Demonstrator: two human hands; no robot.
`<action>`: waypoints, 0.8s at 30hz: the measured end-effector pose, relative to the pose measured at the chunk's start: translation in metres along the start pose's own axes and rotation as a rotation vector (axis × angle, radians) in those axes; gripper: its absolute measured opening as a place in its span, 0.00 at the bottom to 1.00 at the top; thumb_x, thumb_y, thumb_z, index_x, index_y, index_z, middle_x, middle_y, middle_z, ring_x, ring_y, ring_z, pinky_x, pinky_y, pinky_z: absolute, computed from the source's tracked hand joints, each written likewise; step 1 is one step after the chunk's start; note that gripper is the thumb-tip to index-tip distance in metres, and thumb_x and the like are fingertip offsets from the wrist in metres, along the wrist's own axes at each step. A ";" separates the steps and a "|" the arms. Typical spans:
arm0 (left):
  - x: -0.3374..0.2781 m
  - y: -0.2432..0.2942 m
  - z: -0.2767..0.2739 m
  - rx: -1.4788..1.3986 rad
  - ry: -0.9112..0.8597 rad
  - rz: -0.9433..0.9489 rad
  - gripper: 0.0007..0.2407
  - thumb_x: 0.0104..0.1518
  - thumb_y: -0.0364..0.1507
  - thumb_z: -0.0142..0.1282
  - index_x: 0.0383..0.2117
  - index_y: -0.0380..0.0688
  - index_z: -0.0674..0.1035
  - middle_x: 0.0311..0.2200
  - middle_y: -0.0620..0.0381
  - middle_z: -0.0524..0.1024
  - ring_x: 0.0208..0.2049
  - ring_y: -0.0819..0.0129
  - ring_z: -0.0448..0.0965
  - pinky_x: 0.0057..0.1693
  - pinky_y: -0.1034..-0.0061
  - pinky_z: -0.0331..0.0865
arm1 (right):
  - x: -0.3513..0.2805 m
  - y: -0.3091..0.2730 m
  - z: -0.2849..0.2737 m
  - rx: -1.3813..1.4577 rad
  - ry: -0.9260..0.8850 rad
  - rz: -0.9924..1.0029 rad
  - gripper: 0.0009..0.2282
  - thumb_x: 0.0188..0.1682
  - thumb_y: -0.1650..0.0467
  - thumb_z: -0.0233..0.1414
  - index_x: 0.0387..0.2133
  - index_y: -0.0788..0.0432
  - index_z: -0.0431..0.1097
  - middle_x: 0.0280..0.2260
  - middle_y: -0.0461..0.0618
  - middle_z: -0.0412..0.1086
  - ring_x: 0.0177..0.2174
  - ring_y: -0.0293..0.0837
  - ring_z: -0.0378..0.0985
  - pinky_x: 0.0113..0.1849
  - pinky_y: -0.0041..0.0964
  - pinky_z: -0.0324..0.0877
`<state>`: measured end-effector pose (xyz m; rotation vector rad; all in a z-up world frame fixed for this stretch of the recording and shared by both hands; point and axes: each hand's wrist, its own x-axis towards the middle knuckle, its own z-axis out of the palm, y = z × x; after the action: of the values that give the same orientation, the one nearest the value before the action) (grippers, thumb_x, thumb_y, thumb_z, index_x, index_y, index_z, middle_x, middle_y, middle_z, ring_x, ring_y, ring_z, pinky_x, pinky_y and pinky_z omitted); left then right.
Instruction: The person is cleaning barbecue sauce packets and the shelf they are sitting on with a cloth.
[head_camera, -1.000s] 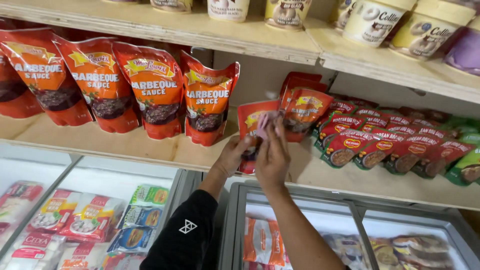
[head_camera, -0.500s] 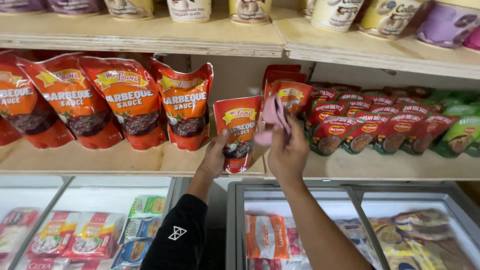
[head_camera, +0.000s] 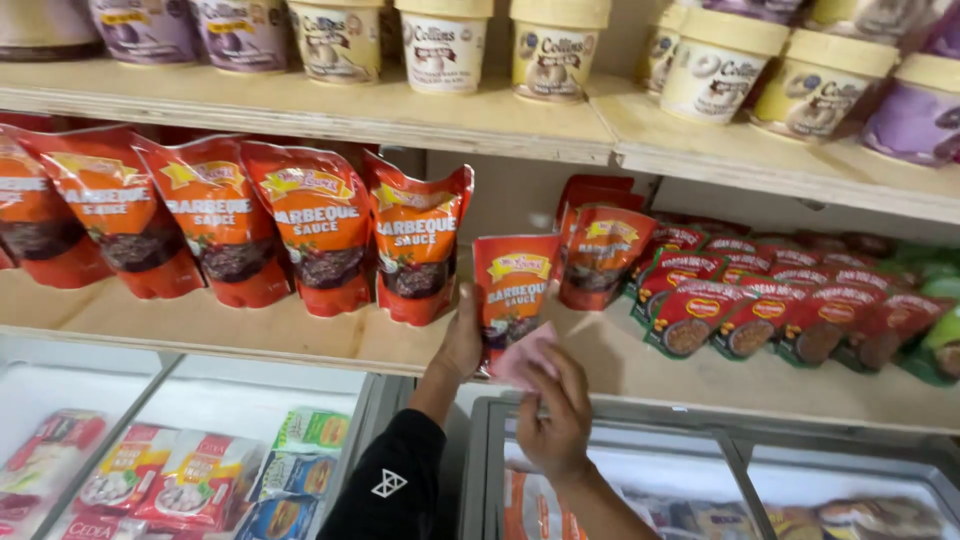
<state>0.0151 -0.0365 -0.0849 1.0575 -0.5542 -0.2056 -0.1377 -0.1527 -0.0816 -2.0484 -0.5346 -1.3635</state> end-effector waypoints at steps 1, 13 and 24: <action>-0.001 0.004 0.005 -0.037 -0.015 -0.006 0.40 0.59 0.61 0.28 0.57 0.33 0.73 0.50 0.46 0.80 0.50 0.62 0.80 0.58 0.68 0.74 | 0.022 -0.004 -0.002 -0.040 0.073 -0.027 0.14 0.46 0.80 0.49 0.46 0.65 0.74 0.56 0.62 0.66 0.58 0.58 0.70 0.56 0.44 0.71; 0.001 -0.010 -0.004 0.114 -0.081 0.043 0.36 0.62 0.57 0.28 0.60 0.36 0.70 0.53 0.44 0.77 0.54 0.61 0.77 0.59 0.69 0.71 | 0.053 -0.026 0.024 -0.284 -0.125 -0.116 0.15 0.52 0.73 0.51 0.52 0.66 0.70 0.56 0.56 0.68 0.61 0.59 0.66 0.61 0.54 0.60; 0.005 -0.005 0.027 0.039 -0.244 -0.104 0.34 0.65 0.54 0.22 0.63 0.39 0.69 0.53 0.55 0.77 0.53 0.68 0.75 0.63 0.71 0.66 | 0.061 0.043 0.051 0.304 0.362 0.092 0.08 0.62 0.72 0.42 0.49 0.65 0.59 0.57 0.62 0.64 0.58 0.50 0.68 0.59 0.40 0.63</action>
<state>0.0057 -0.0615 -0.0780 1.1076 -0.7250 -0.4201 -0.0525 -0.1501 -0.0507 -1.5224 -0.4495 -1.4553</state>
